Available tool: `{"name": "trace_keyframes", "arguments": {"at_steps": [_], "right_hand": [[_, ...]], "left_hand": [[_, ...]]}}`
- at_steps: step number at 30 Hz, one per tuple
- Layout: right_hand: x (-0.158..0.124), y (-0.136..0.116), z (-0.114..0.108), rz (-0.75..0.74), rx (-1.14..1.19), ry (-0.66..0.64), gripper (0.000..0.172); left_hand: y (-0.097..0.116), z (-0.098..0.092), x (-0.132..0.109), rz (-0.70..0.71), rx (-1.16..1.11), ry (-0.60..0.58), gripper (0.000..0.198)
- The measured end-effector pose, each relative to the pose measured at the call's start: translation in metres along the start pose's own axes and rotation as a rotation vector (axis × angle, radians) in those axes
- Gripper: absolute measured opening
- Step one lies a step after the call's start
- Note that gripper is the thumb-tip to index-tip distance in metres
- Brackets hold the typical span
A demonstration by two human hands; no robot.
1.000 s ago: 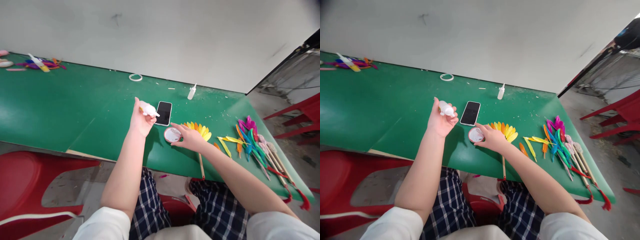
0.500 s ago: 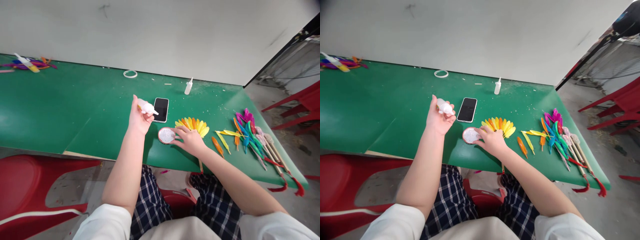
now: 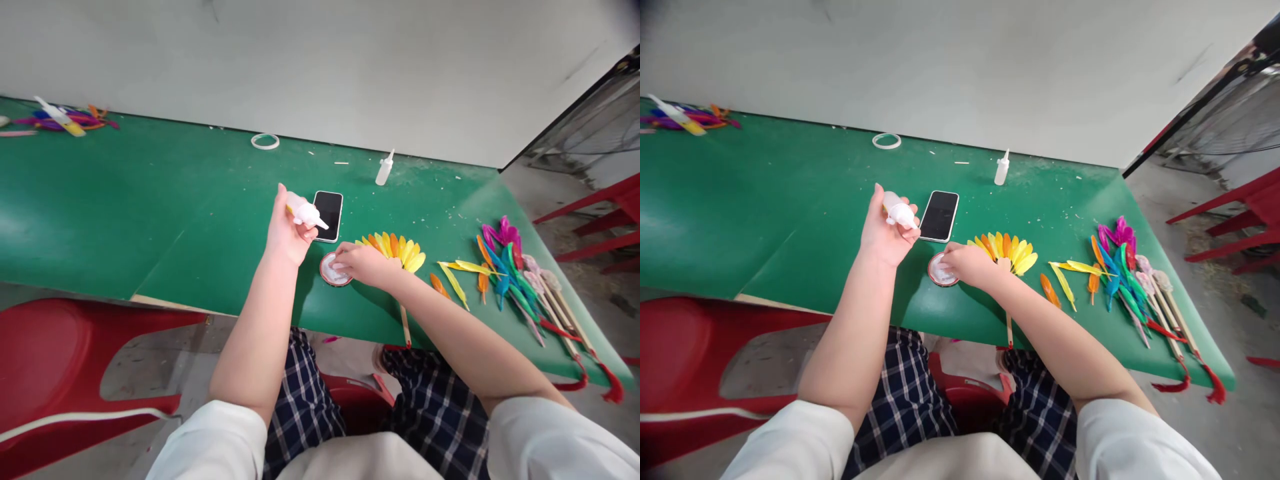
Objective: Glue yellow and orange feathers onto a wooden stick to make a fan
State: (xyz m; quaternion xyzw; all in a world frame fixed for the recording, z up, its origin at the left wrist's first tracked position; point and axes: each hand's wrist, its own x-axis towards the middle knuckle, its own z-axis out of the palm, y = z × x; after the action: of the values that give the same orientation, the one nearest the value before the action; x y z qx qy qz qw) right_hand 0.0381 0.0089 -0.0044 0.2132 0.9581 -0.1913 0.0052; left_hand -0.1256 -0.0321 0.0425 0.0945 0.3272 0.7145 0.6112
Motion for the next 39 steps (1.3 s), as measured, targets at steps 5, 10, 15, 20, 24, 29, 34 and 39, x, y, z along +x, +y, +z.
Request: {"name": "trace_keyframes", "arguments": {"at_steps": [5, 10, 15, 20, 24, 29, 34, 39], "right_hand": [[0.0036, 0.001, -0.0053, -0.014, -0.026, -0.047, 0.016], [0.0037, -0.0029, -0.0058, 0.001, -0.077, -0.067, 0.019], [0.0023, -0.0035, -0.0044, 0.012, -0.082, -0.041, 0.017], [0.0021, -0.0003, -0.004, 0.044, -0.026, 0.011, 0.013], [0.0009, -0.0007, -0.0051, 0.059, 0.02, 0.032, 0.015], [0.0, -0.0006, -0.0041, 0.07, -0.004, 0.046, 0.023], [0.0002, 0.0016, -0.0018, 0.1, -0.048, 0.034, 0.017], [-0.0008, 0.0003, -0.0021, 0.096, -0.053, 0.036, 0.018]], "left_hand": [[0.0005, 0.0004, -0.0018, -0.007, 0.002, -0.011, 0.049], [0.0003, -0.0002, -0.0011, -0.017, 0.023, 0.006, 0.048], [0.0001, -0.0009, -0.0008, -0.013, 0.002, -0.006, 0.046], [0.0004, -0.0008, -0.0012, -0.022, 0.003, 0.008, 0.045], [0.0004, -0.0009, -0.0008, -0.022, 0.016, 0.01, 0.046], [0.0005, -0.0003, -0.0014, -0.016, 0.023, 0.013, 0.046], [0.0004, -0.0007, -0.0013, -0.021, -0.005, -0.002, 0.045], [0.0001, -0.0017, -0.0001, -0.027, -0.023, -0.02, 0.044]]}}
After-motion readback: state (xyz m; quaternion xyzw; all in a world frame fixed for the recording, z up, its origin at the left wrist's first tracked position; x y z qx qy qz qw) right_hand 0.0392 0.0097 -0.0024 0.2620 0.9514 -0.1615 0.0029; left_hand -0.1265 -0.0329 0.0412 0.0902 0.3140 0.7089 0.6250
